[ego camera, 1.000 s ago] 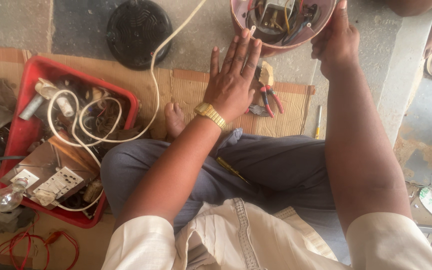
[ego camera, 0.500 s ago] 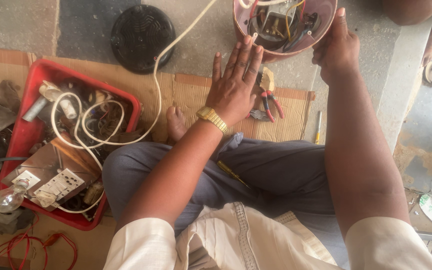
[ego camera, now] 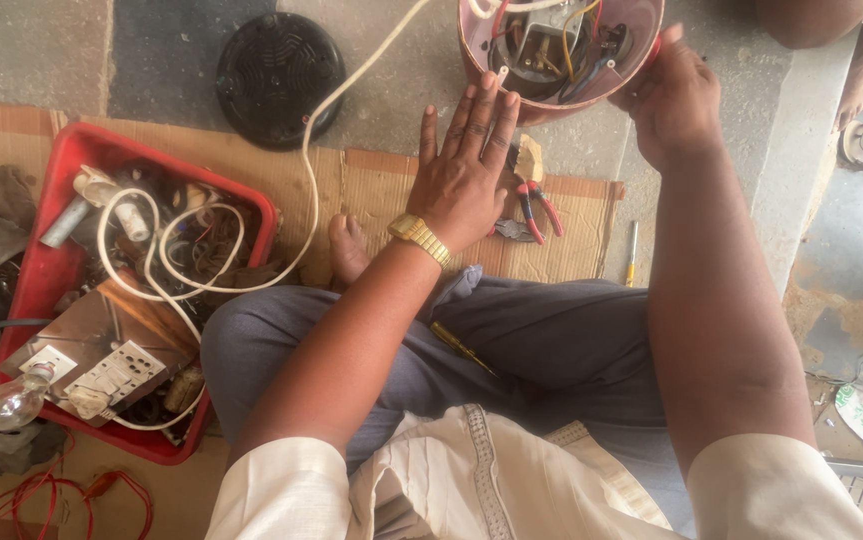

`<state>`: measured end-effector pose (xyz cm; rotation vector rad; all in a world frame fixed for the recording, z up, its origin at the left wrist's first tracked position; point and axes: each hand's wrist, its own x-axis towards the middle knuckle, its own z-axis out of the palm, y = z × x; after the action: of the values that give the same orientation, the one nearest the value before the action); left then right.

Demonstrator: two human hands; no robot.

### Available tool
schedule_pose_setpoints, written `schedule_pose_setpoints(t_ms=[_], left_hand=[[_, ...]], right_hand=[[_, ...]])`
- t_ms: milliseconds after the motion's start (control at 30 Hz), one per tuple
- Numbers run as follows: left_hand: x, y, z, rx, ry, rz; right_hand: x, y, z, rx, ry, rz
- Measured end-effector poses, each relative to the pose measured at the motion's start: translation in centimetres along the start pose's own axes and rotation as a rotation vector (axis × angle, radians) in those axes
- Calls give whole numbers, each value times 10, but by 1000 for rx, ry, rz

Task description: The person sits on the floor and works on an electrical fixture inside a pink plastic bowl. They use pliers and a screwdriver to strip wires, connect them to a socket, and test the connection by plugging in a light bulb. The person also handles a red cap and an orange socket cover during the process.

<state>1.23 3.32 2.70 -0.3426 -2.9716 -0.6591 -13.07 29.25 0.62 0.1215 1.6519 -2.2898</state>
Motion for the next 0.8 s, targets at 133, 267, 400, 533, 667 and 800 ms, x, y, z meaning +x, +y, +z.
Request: schedule_pose_setpoints(t_ms=[133,267,400,533,667,800], left_hand=[[1,-1,0,-3,-10,-6],[2,-2,4,-1,-10,-5],[1,-2,7,3,10,6],[-1,0,7,0,14,8],[-2,0,6,12,0,0],[-2,-2,8,2,16,13]], right_hand=[[13,15,-10,-197,122,34],[15,18,-17,-38,-80,-40],[1,2,-13,45,-177,-53],[-7,-7,-4,49,-152,-67],[0,1,-2,-26,64,34],[9,11,-11,-113,54,-5]])
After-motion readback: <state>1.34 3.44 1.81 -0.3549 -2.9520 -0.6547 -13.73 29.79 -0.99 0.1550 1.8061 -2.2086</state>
